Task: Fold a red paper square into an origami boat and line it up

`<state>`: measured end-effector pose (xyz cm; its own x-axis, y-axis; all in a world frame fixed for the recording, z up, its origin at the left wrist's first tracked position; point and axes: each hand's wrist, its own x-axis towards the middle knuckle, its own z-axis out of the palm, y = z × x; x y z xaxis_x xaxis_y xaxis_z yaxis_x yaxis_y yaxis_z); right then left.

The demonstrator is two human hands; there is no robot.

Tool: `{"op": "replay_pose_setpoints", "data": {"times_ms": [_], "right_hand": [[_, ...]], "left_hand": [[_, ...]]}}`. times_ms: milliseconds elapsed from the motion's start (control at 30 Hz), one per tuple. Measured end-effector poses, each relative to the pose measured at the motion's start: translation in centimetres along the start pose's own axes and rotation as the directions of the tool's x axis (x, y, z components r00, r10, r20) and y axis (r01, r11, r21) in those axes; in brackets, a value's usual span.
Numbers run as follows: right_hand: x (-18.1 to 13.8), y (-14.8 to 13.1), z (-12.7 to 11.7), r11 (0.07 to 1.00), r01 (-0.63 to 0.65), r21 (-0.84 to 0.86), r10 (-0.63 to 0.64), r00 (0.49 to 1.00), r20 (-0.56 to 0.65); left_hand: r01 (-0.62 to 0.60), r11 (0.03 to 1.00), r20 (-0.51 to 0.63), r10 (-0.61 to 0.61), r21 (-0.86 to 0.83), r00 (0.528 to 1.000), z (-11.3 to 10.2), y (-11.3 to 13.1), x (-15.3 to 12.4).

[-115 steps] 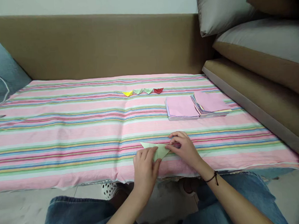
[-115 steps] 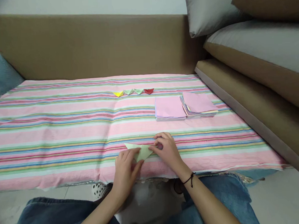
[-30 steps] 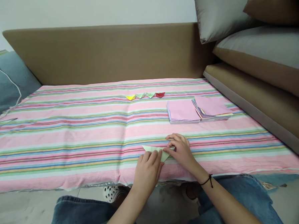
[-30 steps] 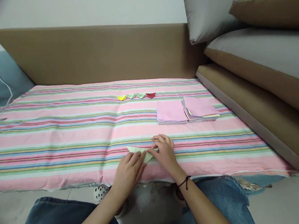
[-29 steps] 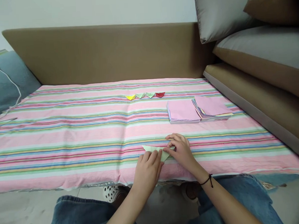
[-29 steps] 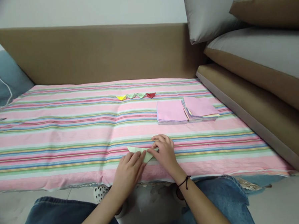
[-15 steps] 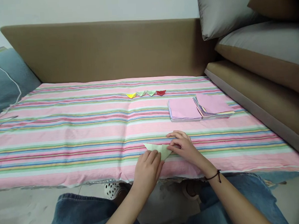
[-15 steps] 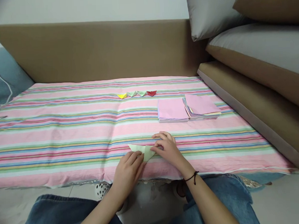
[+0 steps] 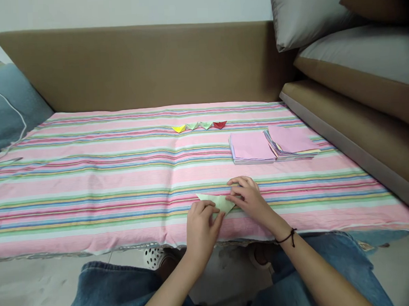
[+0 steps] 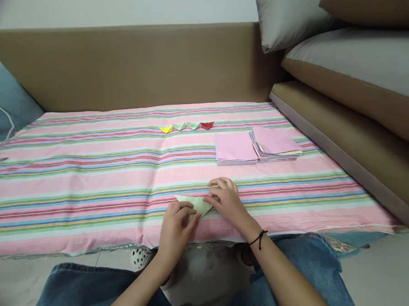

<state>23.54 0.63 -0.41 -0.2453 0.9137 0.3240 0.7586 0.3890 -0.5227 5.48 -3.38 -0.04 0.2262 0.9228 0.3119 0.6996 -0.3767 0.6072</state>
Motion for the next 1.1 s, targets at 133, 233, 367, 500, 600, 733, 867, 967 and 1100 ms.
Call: {"op": "replay_pose_setpoints", "data": {"times_ms": [133, 233, 367, 500, 600, 733, 867, 967, 1100], "right_hand": [[0.0, 0.4, -0.2, 0.999, -0.004, 0.043, 0.002, 0.999, 0.044], [0.0, 0.8, -0.2, 0.999, -0.003, 0.046, 0.000, 0.998, 0.064], [0.1, 1.3, -0.4, 0.999, -0.001, 0.044, -0.002, 0.998, 0.057], [0.2, 1.3, -0.3, 1.000, -0.010, 0.013, 0.009, 0.999, 0.046], [0.2, 1.1, 0.0, 1.000, -0.012, -0.020, 0.012, 0.999, 0.033], [0.2, 0.8, 0.2, 0.998, -0.006, -0.061, 0.007, 1.000, 0.024], [0.2, 0.6, 0.1, 0.997, 0.006, -0.082, -0.004, 1.000, 0.021], [0.2, 0.5, 0.0, 0.996, 0.015, -0.091, -0.013, 1.000, 0.021], [0.1, 0.6, 0.1, 0.995, 0.021, -0.100, -0.019, 1.000, 0.019]], "left_hand": [[0.132, 0.989, -0.047, -0.135, -0.062, 0.990, 0.5, 0.6, 0.4], [0.173, 0.983, -0.042, -0.176, -0.058, 0.984, 0.7, 0.7, 0.7], [0.192, 0.978, -0.024, -0.195, -0.081, 0.981, 0.6, 0.7, 0.9], [0.186, 0.978, -0.023, -0.189, -0.090, 0.982, 0.6, 0.6, 0.9], [0.186, 0.980, -0.019, -0.188, -0.077, 0.982, 0.6, 0.6, 0.9], [0.180, 0.983, 0.002, -0.180, -0.031, 0.984, 0.6, 0.6, 1.0], [0.151, 0.988, 0.018, -0.152, 0.039, 0.988, 0.4, 0.6, 1.0], [0.125, 0.988, 0.021, -0.127, 0.092, 0.992, 0.3, 0.6, 0.8], [0.036, 0.983, 0.067, -0.049, 0.182, 0.997, 0.1, 0.8, 0.6]]}}
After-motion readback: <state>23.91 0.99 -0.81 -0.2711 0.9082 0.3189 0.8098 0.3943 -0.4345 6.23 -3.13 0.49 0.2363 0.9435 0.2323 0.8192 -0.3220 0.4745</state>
